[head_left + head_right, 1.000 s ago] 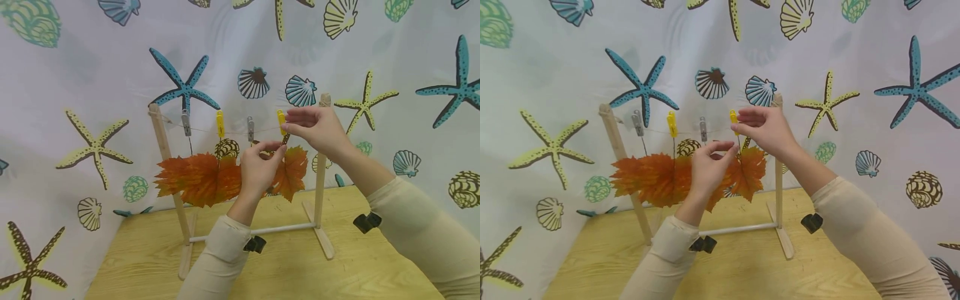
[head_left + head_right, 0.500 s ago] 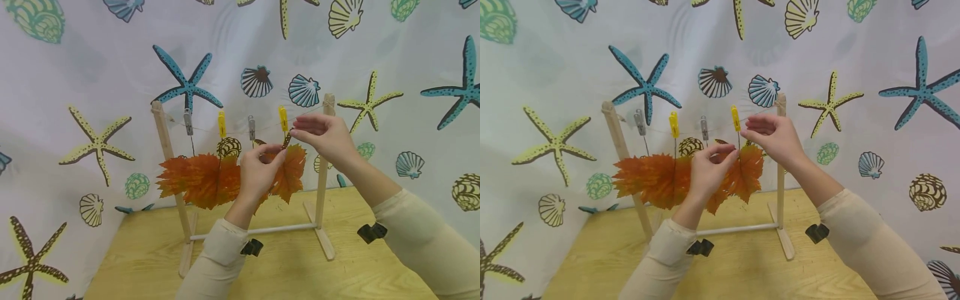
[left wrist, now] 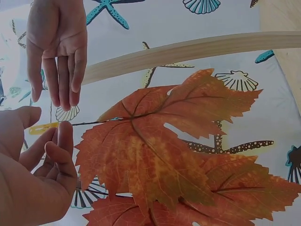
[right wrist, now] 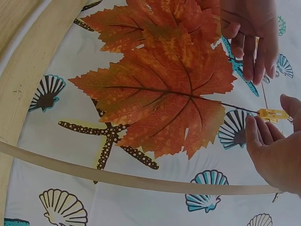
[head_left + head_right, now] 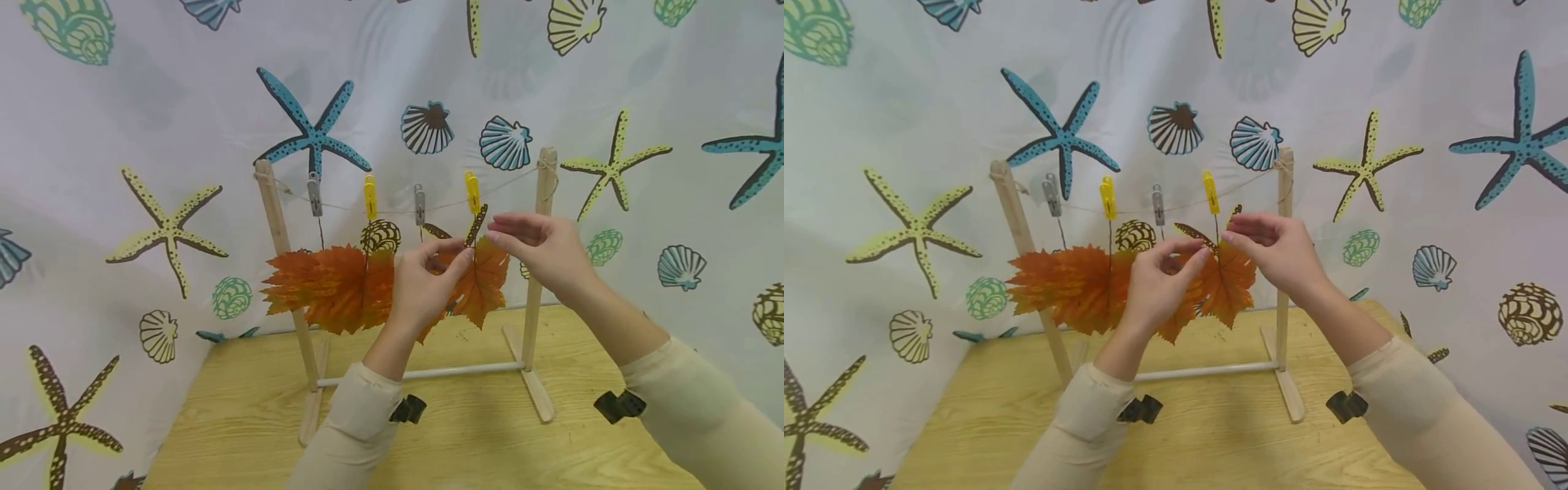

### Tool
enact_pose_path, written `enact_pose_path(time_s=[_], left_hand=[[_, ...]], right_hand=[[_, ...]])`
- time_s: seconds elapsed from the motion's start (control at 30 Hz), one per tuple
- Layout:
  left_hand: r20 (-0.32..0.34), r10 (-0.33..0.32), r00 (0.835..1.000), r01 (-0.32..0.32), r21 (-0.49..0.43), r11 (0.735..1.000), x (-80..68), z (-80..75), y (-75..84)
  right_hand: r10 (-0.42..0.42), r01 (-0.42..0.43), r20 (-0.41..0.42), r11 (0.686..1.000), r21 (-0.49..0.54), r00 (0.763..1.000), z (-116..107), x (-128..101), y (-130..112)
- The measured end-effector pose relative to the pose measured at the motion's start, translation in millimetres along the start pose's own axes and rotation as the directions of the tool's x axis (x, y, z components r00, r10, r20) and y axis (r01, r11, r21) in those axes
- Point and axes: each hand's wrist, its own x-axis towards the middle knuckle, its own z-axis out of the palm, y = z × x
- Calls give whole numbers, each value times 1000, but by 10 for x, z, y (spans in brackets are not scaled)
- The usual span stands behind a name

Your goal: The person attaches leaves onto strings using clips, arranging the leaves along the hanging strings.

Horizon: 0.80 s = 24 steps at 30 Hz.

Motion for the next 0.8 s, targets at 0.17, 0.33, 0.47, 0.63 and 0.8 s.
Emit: enact_pose_path(time_s=[0.17, 0.33, 0.47, 0.63, 0.8], left_hand=[[34, -16, 999, 15, 27, 1000, -38, -25, -9], [57, -71, 996, 68, 59, 996, -83, -24, -29], [68, -91, 994, 85, 84, 993, -128, -20, -52], [80, -89, 993, 77, 140, 987, -188, -37, -105], [137, -54, 989, 25, 205, 978, -256, -58, -158]], right_hand=[[19, -19, 26, 1000, 13, 999, 24, -55, 42], [59, -60, 52, 998, 30, 997, 38, -117, 103], [85, -88, 73, 995, 42, 994, 67, -184, 169], [84, -88, 104, 995, 36, 991, 154, -247, 248], [63, -63, 112, 998, -7, 992, 221, -343, 334]])
